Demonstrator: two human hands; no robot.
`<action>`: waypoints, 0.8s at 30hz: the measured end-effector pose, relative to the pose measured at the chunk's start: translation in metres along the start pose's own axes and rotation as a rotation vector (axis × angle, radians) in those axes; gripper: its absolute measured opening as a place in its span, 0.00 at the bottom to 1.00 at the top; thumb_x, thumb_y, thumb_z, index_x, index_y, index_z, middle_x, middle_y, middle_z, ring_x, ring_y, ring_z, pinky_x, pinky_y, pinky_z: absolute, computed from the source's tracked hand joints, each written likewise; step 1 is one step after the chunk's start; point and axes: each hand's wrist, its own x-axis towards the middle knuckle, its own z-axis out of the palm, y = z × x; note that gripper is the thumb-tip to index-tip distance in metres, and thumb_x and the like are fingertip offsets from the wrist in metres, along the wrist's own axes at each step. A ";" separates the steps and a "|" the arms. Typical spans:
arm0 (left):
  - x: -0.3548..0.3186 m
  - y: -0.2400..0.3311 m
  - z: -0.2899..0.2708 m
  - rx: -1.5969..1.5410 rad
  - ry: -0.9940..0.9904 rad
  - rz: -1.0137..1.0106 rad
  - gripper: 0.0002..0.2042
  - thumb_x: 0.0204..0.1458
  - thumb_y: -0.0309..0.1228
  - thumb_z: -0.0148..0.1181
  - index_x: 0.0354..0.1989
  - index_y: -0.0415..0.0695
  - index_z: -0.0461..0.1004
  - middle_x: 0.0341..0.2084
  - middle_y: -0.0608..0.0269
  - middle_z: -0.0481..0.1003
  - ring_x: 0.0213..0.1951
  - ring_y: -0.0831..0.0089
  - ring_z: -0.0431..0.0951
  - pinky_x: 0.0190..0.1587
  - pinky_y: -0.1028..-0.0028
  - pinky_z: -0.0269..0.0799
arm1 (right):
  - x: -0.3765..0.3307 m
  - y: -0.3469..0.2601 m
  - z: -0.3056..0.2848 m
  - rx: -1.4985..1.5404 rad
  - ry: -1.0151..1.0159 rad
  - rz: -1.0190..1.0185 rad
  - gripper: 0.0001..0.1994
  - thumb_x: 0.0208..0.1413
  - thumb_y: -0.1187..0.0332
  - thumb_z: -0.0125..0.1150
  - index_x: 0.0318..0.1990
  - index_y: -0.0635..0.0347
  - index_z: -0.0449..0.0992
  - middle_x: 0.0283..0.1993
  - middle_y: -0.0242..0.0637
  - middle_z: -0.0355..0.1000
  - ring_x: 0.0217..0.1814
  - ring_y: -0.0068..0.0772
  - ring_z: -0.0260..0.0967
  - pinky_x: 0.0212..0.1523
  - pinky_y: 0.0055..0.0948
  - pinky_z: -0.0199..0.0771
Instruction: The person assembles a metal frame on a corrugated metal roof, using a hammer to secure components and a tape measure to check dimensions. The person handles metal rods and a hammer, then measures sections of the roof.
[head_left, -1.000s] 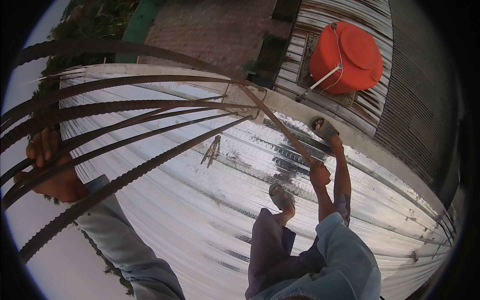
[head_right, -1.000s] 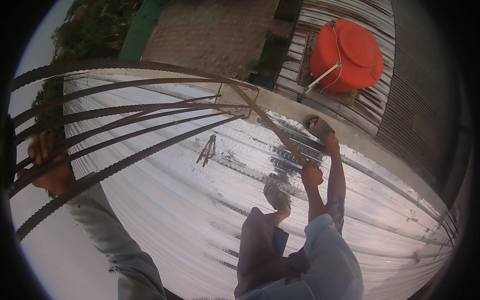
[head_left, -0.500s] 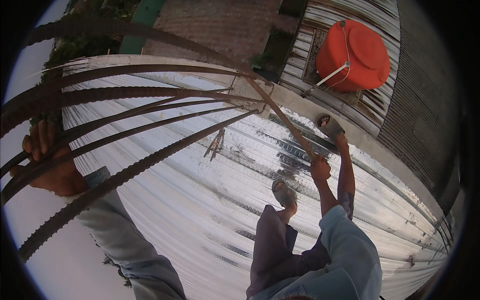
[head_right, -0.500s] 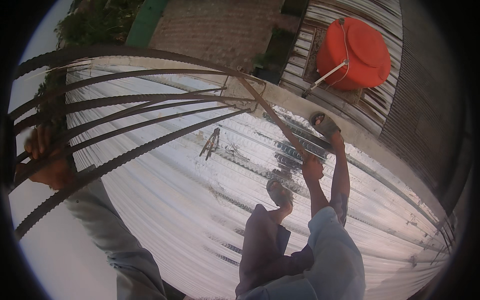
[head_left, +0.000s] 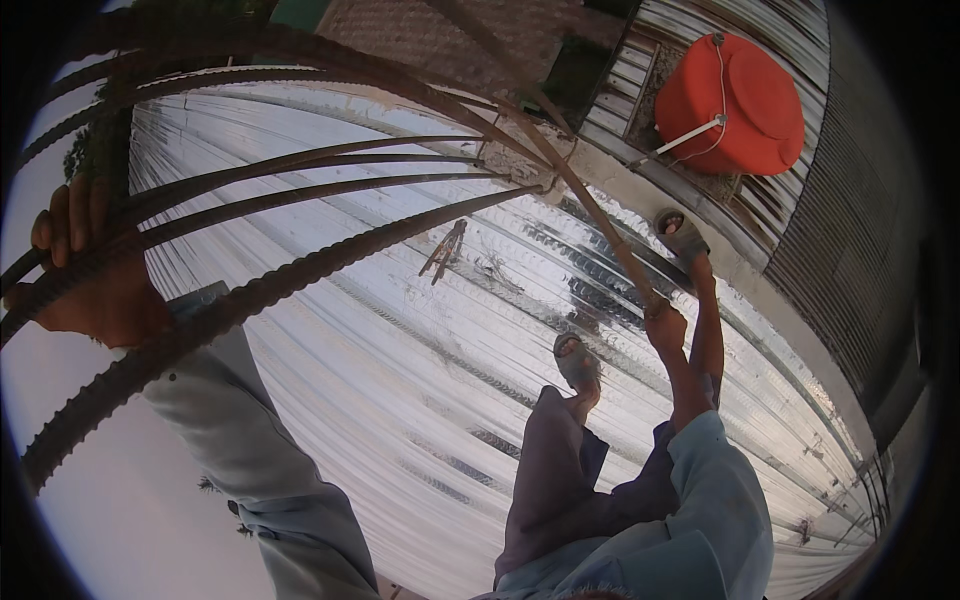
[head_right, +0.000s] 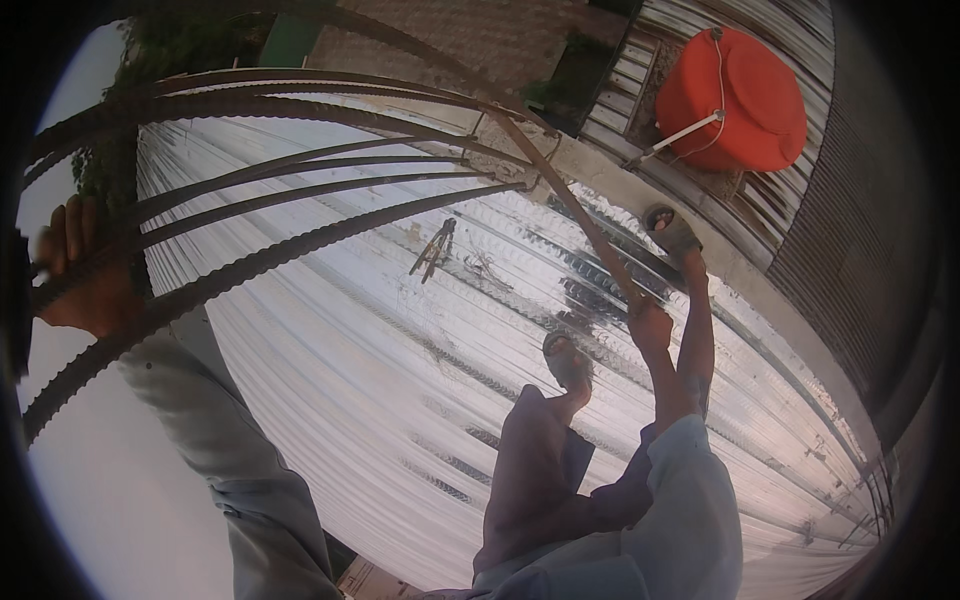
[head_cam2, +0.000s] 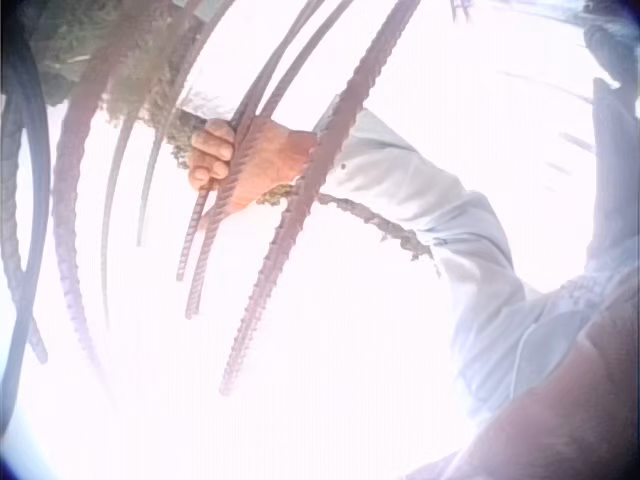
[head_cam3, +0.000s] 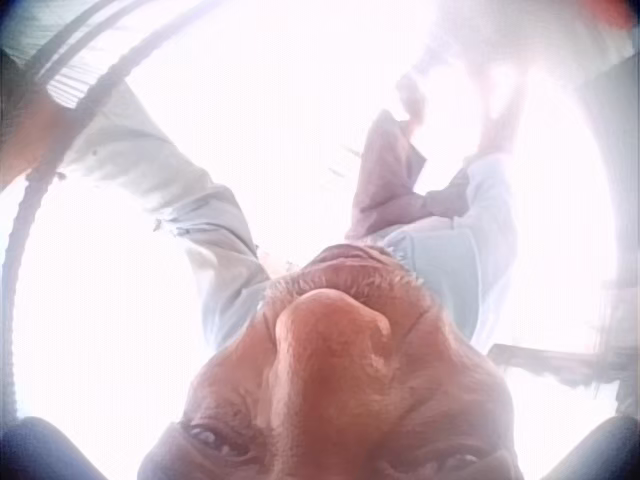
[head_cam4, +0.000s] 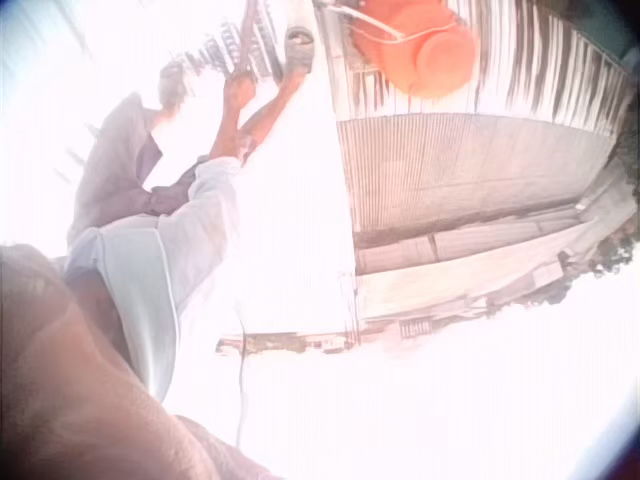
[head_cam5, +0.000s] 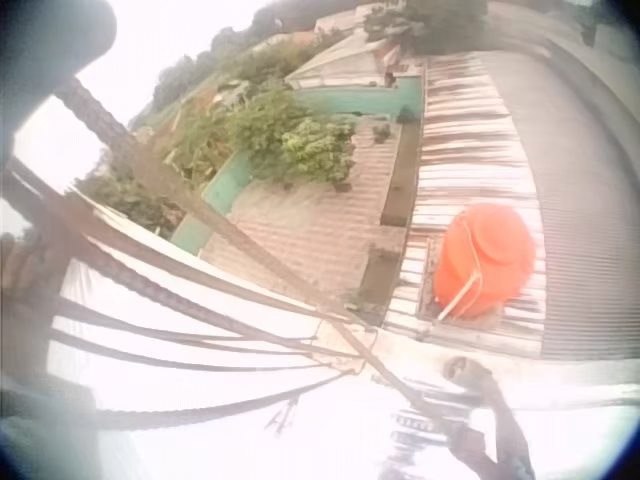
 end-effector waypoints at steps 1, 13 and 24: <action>0.001 -0.010 -0.001 -0.024 0.040 0.011 0.26 0.50 0.58 0.51 0.22 0.44 0.66 0.18 0.69 0.63 0.28 0.72 0.63 0.36 0.73 0.63 | -0.009 -0.007 -0.014 -0.004 -0.056 0.041 0.18 0.55 0.56 0.62 0.46 0.60 0.75 0.33 0.53 0.78 0.35 0.56 0.79 0.39 0.53 0.78; 0.007 -0.030 0.015 -0.146 0.025 0.183 0.41 0.53 0.71 0.45 0.25 0.35 0.75 0.17 0.68 0.61 0.24 0.74 0.58 0.27 0.74 0.50 | -0.023 -0.048 -0.096 0.008 -0.241 -0.037 0.18 0.50 0.59 0.63 0.44 0.64 0.78 0.39 0.53 0.78 0.45 0.54 0.78 0.47 0.49 0.77; 0.017 -0.040 0.031 -0.154 0.303 0.272 0.43 0.57 0.71 0.38 0.22 0.36 0.75 0.12 0.65 0.61 0.18 0.75 0.57 0.23 0.76 0.52 | -0.028 -0.048 -0.099 0.092 -0.280 0.076 0.19 0.41 0.63 0.67 0.39 0.69 0.80 0.36 0.53 0.79 0.41 0.49 0.80 0.43 0.44 0.80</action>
